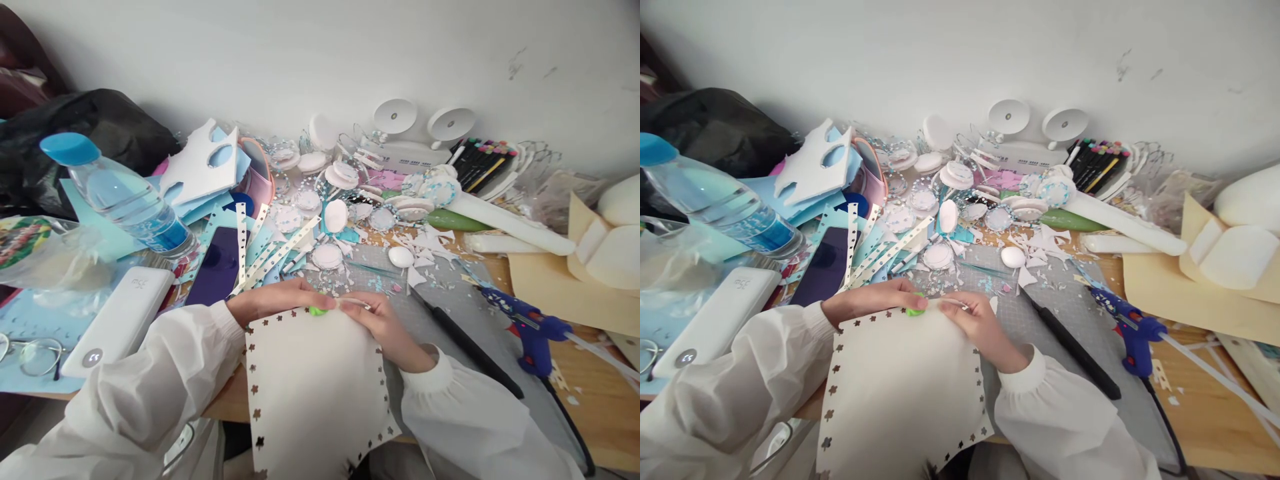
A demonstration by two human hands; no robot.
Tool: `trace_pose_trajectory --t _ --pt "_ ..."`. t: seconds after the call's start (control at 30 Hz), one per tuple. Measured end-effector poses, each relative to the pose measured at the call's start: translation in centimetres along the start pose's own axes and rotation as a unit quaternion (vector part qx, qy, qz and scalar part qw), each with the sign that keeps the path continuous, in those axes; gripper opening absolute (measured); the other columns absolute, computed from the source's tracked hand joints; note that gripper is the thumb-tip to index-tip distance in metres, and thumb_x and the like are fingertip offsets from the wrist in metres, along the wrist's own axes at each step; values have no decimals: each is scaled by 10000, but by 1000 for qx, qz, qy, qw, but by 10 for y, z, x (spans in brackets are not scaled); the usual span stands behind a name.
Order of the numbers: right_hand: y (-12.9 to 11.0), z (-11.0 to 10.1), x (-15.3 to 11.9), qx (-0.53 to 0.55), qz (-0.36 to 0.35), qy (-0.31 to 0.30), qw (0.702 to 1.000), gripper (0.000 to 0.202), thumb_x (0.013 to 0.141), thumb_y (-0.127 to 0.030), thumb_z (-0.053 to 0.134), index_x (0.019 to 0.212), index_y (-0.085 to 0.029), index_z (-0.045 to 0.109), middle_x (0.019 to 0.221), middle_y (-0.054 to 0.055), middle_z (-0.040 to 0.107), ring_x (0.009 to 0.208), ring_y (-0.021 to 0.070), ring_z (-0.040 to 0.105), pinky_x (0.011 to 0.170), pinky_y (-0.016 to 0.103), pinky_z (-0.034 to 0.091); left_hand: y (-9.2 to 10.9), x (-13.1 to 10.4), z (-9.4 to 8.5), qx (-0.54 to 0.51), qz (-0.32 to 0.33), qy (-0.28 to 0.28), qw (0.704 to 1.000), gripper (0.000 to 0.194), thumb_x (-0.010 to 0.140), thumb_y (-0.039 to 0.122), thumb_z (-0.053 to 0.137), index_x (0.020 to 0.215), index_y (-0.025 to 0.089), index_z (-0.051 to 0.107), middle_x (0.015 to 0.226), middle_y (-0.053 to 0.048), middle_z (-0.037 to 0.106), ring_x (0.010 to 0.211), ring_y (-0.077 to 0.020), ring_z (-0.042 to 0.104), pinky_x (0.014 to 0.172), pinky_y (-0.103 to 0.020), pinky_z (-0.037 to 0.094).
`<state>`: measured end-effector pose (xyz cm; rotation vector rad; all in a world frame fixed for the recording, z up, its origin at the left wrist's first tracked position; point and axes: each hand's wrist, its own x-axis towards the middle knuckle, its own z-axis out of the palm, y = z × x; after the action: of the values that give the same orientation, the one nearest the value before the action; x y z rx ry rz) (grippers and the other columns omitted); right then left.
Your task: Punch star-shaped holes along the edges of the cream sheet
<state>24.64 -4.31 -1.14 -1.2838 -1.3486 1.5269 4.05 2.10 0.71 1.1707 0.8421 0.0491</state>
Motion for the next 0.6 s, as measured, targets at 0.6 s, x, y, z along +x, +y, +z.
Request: trace_pose_trajectory --t 0.6 --pt "3 5 -2 44 -1 -6 999 248 804 -420 642 808 -189 733 777 30 674 713 167 554 622 266 394 -1 -1 -1 10 33 -28 999 390 724 412 671 513 157 463 439 63 367 372 -63 295 378 -234 172"
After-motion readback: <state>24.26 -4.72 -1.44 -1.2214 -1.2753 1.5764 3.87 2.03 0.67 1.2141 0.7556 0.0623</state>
